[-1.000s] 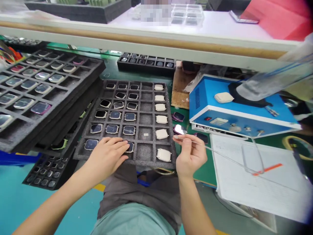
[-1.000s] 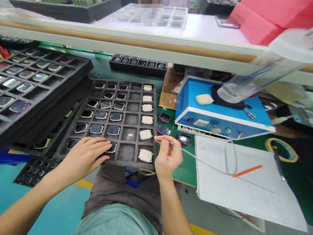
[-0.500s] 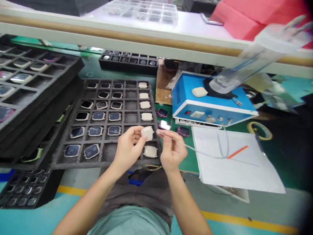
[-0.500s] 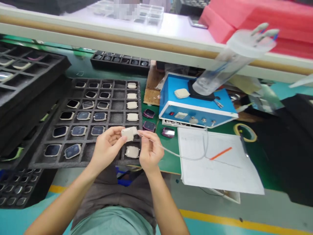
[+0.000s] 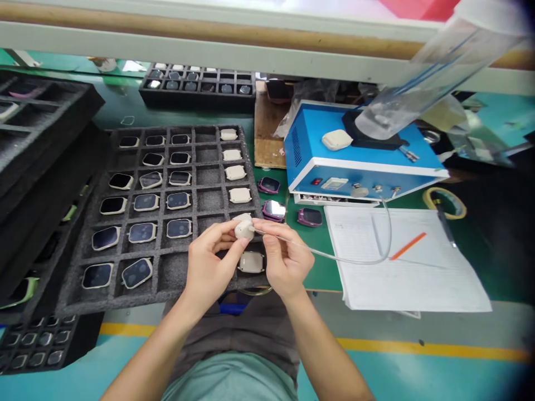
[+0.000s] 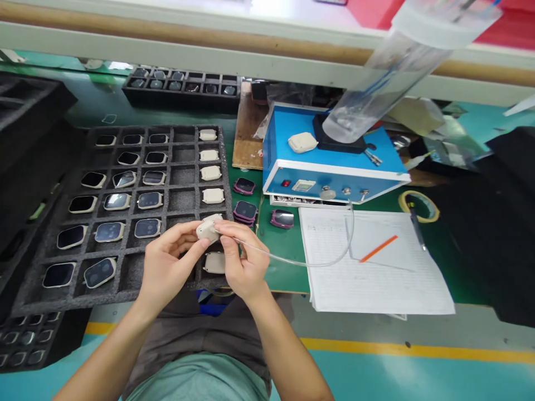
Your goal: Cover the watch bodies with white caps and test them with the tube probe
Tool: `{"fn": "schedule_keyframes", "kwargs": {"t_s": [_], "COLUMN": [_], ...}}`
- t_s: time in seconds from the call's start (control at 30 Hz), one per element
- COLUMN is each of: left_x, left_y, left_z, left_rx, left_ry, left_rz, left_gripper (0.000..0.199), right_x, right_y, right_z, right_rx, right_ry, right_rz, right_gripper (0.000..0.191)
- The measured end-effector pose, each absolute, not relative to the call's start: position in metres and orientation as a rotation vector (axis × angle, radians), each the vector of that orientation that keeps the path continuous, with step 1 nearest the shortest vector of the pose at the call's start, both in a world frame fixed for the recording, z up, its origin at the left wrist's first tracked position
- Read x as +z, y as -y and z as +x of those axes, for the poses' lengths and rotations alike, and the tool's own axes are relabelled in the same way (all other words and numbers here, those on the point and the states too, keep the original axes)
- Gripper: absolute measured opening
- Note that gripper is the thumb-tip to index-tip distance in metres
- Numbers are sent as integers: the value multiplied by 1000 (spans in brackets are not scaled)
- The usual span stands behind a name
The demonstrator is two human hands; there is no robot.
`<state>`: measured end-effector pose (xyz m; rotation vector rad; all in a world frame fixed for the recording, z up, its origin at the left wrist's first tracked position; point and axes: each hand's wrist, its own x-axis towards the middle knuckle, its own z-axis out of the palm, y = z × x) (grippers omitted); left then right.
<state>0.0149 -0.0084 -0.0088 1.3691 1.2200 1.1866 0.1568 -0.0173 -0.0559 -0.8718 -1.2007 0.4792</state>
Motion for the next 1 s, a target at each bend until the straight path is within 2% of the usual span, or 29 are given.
{"fn": "schedule_keyframes", "kwargs": {"t_s": [1.0], "left_x": [-7], "left_y": [8], "left_z": [15], "left_rx": [1180], "left_ry": [-1217], "left_rz": [1393], "left_gripper": [25], "right_x": [-52], "right_y": [18], "right_z": [157], "right_rx": [458], "right_ry": [1219], "right_rz": [-929], "right_gripper": [22]}}
